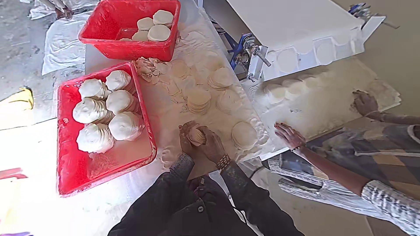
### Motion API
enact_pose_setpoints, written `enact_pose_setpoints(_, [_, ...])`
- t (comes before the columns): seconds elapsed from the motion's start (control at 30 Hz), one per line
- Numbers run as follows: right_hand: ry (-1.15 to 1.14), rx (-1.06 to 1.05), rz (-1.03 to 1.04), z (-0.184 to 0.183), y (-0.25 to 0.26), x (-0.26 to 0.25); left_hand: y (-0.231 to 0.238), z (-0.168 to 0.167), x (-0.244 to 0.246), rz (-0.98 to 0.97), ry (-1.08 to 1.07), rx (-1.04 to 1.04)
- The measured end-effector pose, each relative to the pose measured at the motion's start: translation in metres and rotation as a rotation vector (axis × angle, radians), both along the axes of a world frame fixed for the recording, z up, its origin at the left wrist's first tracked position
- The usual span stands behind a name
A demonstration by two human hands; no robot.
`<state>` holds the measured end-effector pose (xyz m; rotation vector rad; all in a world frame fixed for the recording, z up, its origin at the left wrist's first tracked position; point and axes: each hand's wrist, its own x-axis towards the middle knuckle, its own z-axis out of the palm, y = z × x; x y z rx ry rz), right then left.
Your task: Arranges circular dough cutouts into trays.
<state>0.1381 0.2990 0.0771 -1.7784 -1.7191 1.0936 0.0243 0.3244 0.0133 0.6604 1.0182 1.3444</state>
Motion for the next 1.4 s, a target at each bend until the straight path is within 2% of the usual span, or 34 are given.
enact_pose_setpoints(0.07, [-0.078,-0.096,0.082,0.01,0.014,-0.006,0.004,-0.002,-0.005,-0.034,0.03,0.051])
enact_pose_setpoints(0.17, [0.098,0.228,-0.043,0.006,-0.007,-0.005,0.007,0.001,-0.017,-0.104,-0.021,0.127])
enact_pose_setpoints(0.2, [0.132,0.279,-0.067,0.002,-0.013,-0.002,0.008,0.001,-0.02,-0.136,-0.049,0.144])
enact_pose_setpoints(0.27, [0.051,0.212,-0.043,-0.006,-0.016,0.0,0.008,-0.004,-0.021,-0.191,-0.072,0.16])
enact_pose_setpoints(0.37, [-0.115,0.033,0.073,-0.008,-0.002,-0.007,0.005,-0.011,-0.027,-0.198,0.077,0.178])
enact_pose_setpoints(0.5, [0.007,0.394,-0.089,-0.005,-0.021,-0.007,-0.001,0.0,-0.035,-0.143,0.095,0.191])
enact_pose_setpoints(0.53, [0.016,0.428,-0.103,-0.009,-0.025,-0.004,0.0,0.0,-0.037,-0.147,0.089,0.185])
enact_pose_setpoints(0.63, [-0.098,0.307,-0.014,-0.019,-0.019,-0.009,-0.002,-0.008,-0.035,-0.17,0.117,0.124])
enact_pose_setpoints(0.7, [-0.133,0.22,0.047,-0.013,-0.008,-0.017,-0.001,-0.007,-0.034,-0.162,0.157,0.111])
enact_pose_setpoints(0.8, [0.054,0.349,-0.013,-0.002,-0.016,-0.014,-0.001,-0.001,-0.04,-0.167,0.114,0.137])
enact_pose_setpoints(0.87, [0.154,0.388,-0.038,-0.008,-0.021,-0.008,0.0,0.002,-0.039,-0.2,0.053,0.121])
enact_pose_setpoints(0.97, [0.116,0.205,-0.035,-0.031,-0.016,-0.012,-0.003,0.001,-0.036,-0.272,0.158,0.032])
enact_pose_setpoints(1.03, [0.148,0.102,-0.016,-0.021,-0.003,-0.012,0.0,0.002,-0.042,-0.294,0.166,0.034])
enact_pose_setpoints(1.1, [0.41,0.089,-0.086,0.006,-0.006,-0.009,-0.005,0.002,-0.051,-0.297,0.092,0.037])
enact_pose_setpoints(1.17, [0.726,0.073,-0.286,0.032,-0.008,-0.005,-0.005,0.005,-0.06,-0.299,0.061,0.019])
enact_pose_setpoints(1.2, [0.739,0.091,-0.34,0.033,-0.007,-0.001,-0.006,0.009,-0.063,-0.294,0.059,-0.008])
enact_pose_setpoints(1.23, [0.61,0.14,-0.325,0.025,-0.004,0.003,-0.007,0.012,-0.065,-0.287,0.049,-0.033])
enact_pose_setpoints(1.27, [0.347,0.164,-0.281,0.017,0.003,0.006,-0.008,0.013,-0.065,-0.283,0.039,-0.046])
enact_pose_setpoints(1.33, [-0.165,-0.096,-0.074,0.023,0.016,0.017,-0.008,0.015,-0.063,-0.293,0.058,-0.062])
enact_pose_setpoints(1.37, [-0.265,-0.2,-0.005,0.028,0.021,0.015,-0.007,0.016,-0.061,-0.297,0.071,-0.086])
enact_pose_setpoints(1.4, [-0.298,-0.217,0.026,0.03,0.022,0.013,-0.007,0.016,-0.058,-0.306,0.066,-0.113])
